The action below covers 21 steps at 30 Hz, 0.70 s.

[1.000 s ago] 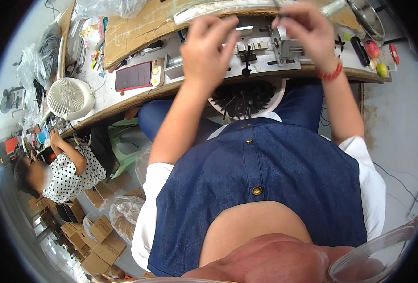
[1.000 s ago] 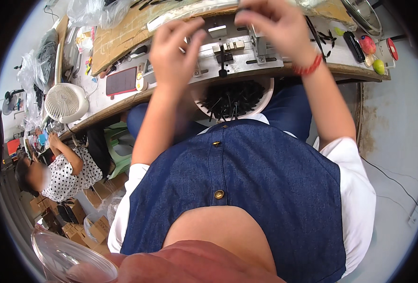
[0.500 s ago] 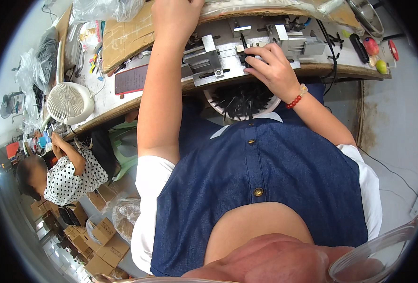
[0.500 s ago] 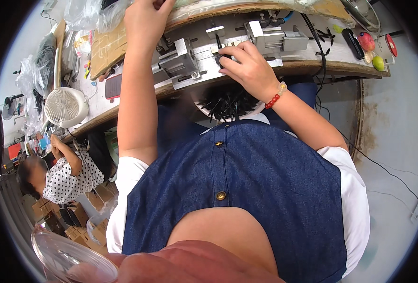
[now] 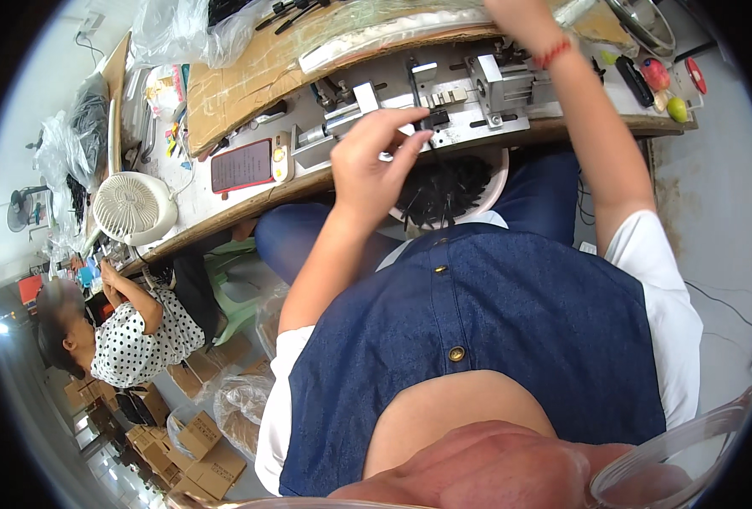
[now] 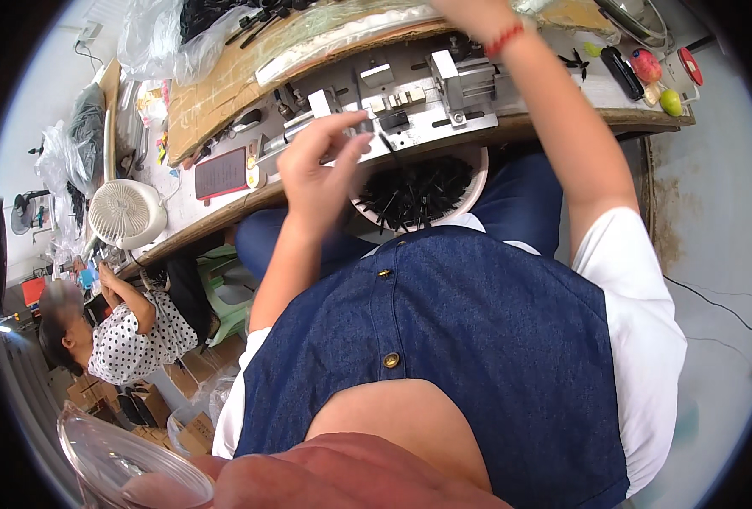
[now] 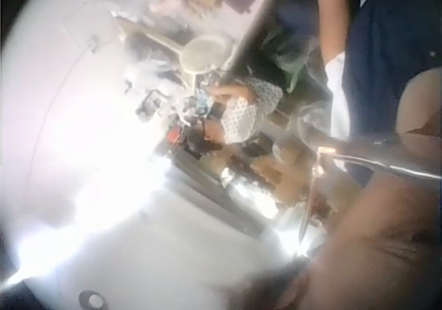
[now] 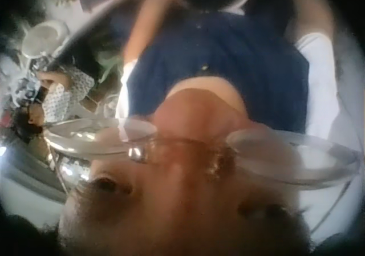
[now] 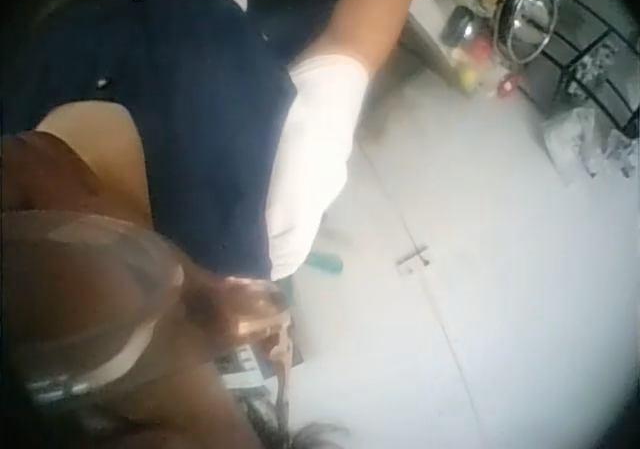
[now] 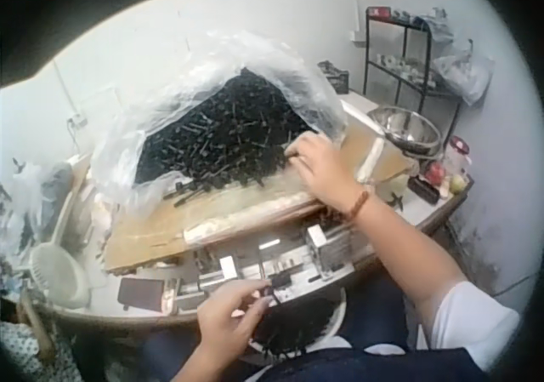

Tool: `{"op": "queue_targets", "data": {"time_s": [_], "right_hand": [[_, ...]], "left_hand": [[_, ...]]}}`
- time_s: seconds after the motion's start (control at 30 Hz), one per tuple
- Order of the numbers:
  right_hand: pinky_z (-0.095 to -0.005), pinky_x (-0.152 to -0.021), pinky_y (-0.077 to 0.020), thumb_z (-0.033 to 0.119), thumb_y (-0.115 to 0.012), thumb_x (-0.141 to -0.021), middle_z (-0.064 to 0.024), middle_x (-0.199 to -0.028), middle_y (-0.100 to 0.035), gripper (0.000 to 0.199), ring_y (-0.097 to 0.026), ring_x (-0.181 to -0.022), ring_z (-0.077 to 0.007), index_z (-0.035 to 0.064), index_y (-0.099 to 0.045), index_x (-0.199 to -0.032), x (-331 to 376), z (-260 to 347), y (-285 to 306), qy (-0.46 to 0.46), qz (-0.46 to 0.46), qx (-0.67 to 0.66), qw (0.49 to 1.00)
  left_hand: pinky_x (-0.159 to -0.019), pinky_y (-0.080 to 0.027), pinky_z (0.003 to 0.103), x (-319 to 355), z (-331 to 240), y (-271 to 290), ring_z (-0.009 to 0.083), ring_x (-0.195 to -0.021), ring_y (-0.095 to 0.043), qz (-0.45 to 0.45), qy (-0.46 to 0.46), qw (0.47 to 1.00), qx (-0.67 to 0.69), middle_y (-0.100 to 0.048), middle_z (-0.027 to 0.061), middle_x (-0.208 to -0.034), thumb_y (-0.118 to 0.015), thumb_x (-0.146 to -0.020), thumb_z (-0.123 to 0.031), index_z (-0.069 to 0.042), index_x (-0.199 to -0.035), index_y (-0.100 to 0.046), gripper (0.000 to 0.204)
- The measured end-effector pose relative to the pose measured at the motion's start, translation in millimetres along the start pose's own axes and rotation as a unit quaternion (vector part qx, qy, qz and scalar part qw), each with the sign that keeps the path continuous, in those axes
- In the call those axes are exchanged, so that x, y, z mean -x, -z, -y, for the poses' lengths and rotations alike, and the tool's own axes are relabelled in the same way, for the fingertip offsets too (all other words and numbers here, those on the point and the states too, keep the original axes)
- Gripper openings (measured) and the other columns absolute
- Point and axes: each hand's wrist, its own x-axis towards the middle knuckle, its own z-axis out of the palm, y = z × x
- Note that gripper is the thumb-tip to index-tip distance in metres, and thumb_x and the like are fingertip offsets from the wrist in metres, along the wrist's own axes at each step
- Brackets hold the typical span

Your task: The person repeatedly picks up small black plastic components from a pile and places them into a metal jig on a workbench. They use both hands to position the items within the jig's slots and then remove them, continuing this cycle for the duration of the clip.

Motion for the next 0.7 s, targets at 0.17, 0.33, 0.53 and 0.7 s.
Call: {"op": "queue_targets", "data": {"time_s": [0.17, 0.33, 0.53, 0.7], "right_hand": [[-0.0452, -0.093, -0.0507, 0.010, -0.068, -0.092, -0.0202, -0.108, -0.066, 0.021, -0.063, -0.105, -0.0399, -0.0014, -0.066, -0.109, -30, -46, -23, -0.011, 0.232, -0.004, 0.973], [-0.0366, -0.086, -0.0511, 0.006, -0.060, -0.099, -0.0162, -0.101, -0.065, 0.027, -0.064, -0.093, -0.0299, 0.0014, -0.057, -0.125, -16, 5, 1, -0.071, 0.167, -0.081, 0.980], [-0.0253, -0.076, -0.0487, 0.007, -0.059, -0.104, -0.0018, -0.097, -0.063, 0.018, -0.058, -0.085, -0.0088, 0.0019, -0.062, -0.120, 8, 29, 38, -0.158, 0.076, -0.226, 0.958], [-0.0284, -0.088, -0.0504, 0.006, -0.064, -0.100, -0.0024, -0.103, -0.068, 0.014, -0.064, -0.099, -0.0136, 0.0017, -0.068, -0.113, 41, 65, 39, -0.201, 0.040, -0.412, 0.888]], "left_hand": [[-0.065, -0.055, 0.028, 12, 17, -20, 0.0155, -0.069, -0.068, 0.008, -0.028, 0.999, -0.044, -0.073, 0.0086, -0.097, -0.083, -0.083, -0.004, -0.007, -0.111, -0.078, 0.029], [-0.063, -0.055, 0.030, 17, 26, -33, 0.0170, -0.067, -0.066, -0.006, -0.013, 0.994, -0.111, -0.067, 0.0052, -0.101, -0.084, -0.081, -0.007, -0.014, -0.106, -0.080, 0.026], [-0.069, -0.060, 0.031, 19, 43, -48, 0.0190, -0.079, -0.074, 0.001, -0.059, 0.988, -0.143, -0.072, 0.0047, -0.124, -0.081, -0.085, -0.012, -0.013, -0.108, -0.078, 0.023], [-0.070, -0.061, 0.032, 20, 36, -46, 0.0212, -0.081, -0.075, 0.011, -0.042, 0.985, -0.168, -0.072, 0.0055, -0.128, -0.079, -0.088, -0.014, -0.013, -0.116, -0.076, 0.029]]}}
